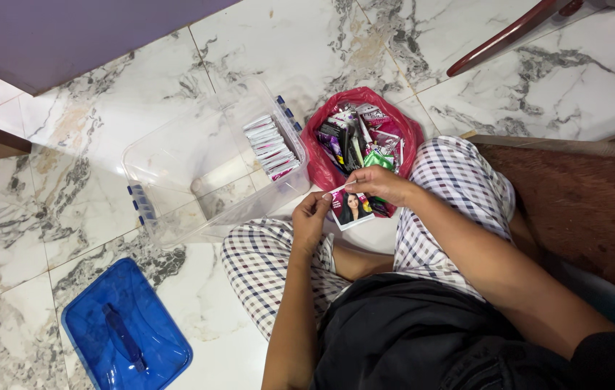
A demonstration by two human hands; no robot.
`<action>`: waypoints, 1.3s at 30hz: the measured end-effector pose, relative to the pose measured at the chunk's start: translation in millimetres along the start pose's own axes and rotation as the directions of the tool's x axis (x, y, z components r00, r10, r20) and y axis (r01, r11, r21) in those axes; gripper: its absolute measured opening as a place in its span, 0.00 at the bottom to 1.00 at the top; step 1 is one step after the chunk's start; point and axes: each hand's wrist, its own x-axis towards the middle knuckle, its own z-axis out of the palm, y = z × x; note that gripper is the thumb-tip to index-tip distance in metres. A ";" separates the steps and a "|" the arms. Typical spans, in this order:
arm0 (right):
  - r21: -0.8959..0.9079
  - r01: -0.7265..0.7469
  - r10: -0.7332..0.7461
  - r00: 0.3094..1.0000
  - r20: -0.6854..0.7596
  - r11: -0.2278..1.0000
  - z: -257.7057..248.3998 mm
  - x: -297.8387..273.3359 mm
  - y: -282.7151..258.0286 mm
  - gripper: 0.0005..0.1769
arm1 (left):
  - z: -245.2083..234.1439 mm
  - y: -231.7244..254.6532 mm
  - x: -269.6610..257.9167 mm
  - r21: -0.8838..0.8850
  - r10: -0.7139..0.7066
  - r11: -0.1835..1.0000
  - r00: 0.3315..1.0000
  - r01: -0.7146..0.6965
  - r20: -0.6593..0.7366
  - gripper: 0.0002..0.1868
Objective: The person sorts various small packets from a plastic bag into a clear plastic container, organizing them into a row.
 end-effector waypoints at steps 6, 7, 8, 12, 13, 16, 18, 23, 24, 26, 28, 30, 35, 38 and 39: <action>0.025 -0.025 0.025 1.000 -0.008 0.999 2.8 0.9 -1.0 0.11 | -1.9 -7.4 2.7 -0.044 0.010 0.999 1.000 -0.009 0.013 0.11; 0.033 -0.029 0.030 1.000 -0.008 0.999 2.7 1.0 0.1 0.11 | -2.0 -7.7 2.8 -0.049 0.007 0.999 1.000 -0.006 0.015 0.11; 0.027 -0.033 0.034 0.999 -0.021 0.999 2.2 1.7 1.2 0.11 | -2.2 -7.9 3.0 -0.054 0.003 0.999 1.000 -0.003 0.017 0.12; 0.049 -0.046 0.049 0.997 -0.062 0.998 0.8 3.8 4.5 0.11 | -0.5 -5.9 3.3 -0.083 -0.007 0.996 1.000 0.009 0.021 0.13; 0.065 -0.047 0.051 0.996 -0.070 0.997 0.8 4.5 4.8 0.11 | -0.3 -3.8 2.8 -0.065 -0.006 0.998 1.000 0.007 0.016 0.13; 0.159 -0.032 0.042 0.997 -0.060 0.987 0.3 5.5 7.0 0.10 | 1.3 9.0 -1.6 -0.021 -0.025 0.999 1.000 0.026 0.018 0.13; 0.166 -0.004 0.014 0.998 -0.059 0.986 -0.9 6.7 9.3 0.10 | 4.2 20.9 -8.7 -0.005 -0.072 0.997 0.996 0.073 0.043 0.12; 0.050 0.045 -0.047 0.998 0.039 0.998 -3.8 3.6 0.5 0.10 | 8.5 59.1 -25.1 0.343 -0.050 0.939 0.998 0.032 0.043 0.15; 0.039 0.028 -0.031 0.997 0.077 0.999 -2.9 0.9 -3.8 0.10 | 8.8 66.5 -30.4 0.458 -0.060 0.888 0.998 0.044 0.020 0.15; 0.041 0.010 -0.016 0.989 0.147 0.999 4.2 -3.0 -13.5 0.11 | 10.0 81.4 -35.0 0.465 0.017 0.884 0.996 -0.054 0.084 0.15; 0.063 0.005 -0.018 0.979 0.201 0.998 8.7 -6.3 -21.8 0.12 | 13.1 92.6 -34.3 0.517 0.033 0.851 0.993 -0.088 0.114 0.15; 0.092 0.005 -0.020 0.986 0.163 0.996 11.1 -7.3 -24.9 0.13 | 13.9 102.4 -31.8 0.613 -0.010 0.788 0.995 -0.053 0.098 0.13; 0.055 0.051 -0.050 0.998 -0.022 0.997 -5.9 0.4 -22.4 0.17 | -0.2 139.4 -31.8 0.589 0.050 0.805 0.998 -0.068 0.048 0.11; 0.160 0.092 -0.086 0.995 -0.049 0.983 -22.7 6.9 -14.9 0.18 | -9.1 165.1 -30.3 0.567 0.077 0.822 0.997 -0.059 -0.008 0.11; 0.166 0.096 -0.085 0.994 -0.070 0.982 -26.8 8.5 -12.7 0.19 | -12.2 173.4 -29.8 0.560 0.077 0.827 0.997 -0.047 -0.030 0.11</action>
